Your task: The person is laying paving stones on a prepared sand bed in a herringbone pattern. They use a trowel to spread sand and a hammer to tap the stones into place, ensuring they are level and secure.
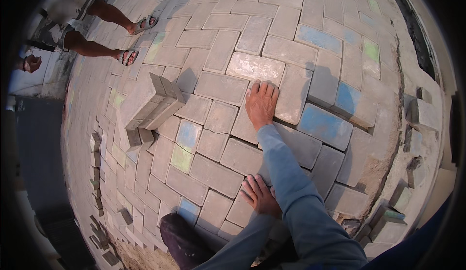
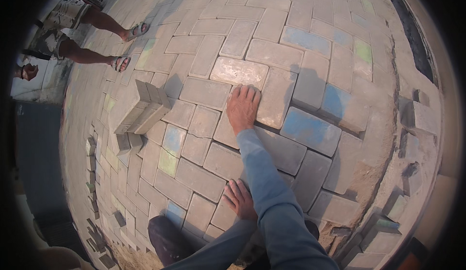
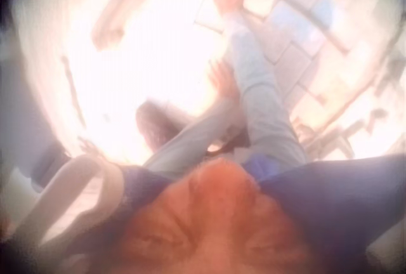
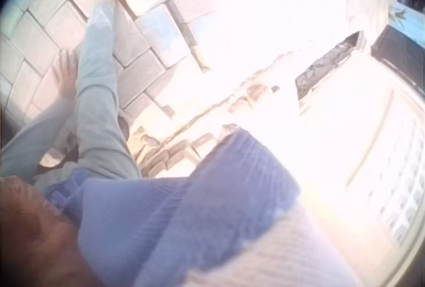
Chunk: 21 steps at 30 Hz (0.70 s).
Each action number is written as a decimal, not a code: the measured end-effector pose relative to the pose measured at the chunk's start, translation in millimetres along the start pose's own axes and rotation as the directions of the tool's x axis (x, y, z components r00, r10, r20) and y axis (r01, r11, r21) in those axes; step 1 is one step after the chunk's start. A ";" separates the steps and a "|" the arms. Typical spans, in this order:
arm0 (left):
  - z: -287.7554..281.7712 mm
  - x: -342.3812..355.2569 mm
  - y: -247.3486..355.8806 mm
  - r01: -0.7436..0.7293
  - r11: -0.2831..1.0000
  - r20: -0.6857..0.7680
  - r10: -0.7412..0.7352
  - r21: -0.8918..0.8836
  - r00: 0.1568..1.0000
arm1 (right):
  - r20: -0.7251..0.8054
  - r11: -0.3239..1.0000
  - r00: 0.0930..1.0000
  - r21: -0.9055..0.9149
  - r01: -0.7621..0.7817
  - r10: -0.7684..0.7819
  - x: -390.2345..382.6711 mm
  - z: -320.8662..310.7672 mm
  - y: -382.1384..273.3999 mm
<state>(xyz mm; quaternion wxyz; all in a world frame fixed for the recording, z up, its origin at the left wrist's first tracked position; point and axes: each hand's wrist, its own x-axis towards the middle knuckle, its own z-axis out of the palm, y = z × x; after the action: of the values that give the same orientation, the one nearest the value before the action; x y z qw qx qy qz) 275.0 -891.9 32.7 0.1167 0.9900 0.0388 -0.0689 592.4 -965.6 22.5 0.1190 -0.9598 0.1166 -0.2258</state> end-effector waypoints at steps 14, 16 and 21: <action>-5.9 0.5 5.3 0.039 0.996 -0.002 -0.039 -0.085 0.999 | 0.155 0.996 0.988 0.092 0.016 -0.030 20.1 3.1 7.6; -11.3 3.8 10.2 0.038 0.995 -0.011 -0.039 -0.090 0.999 | 0.102 0.986 0.992 0.157 0.062 -0.079 39.6 1.7 19.7; -7.4 2.0 13.8 0.020 0.999 0.017 -0.019 -0.045 1.000 | 0.021 1.000 1.000 -0.016 0.013 -0.012 103.0 21.4 63.0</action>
<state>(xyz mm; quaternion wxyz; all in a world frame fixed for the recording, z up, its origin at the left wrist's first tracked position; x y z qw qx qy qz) 279.2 -903.4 42.6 0.1385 0.9861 0.0492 -0.0774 681.2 -1050.0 28.0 0.1113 -0.9637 0.1112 -0.2156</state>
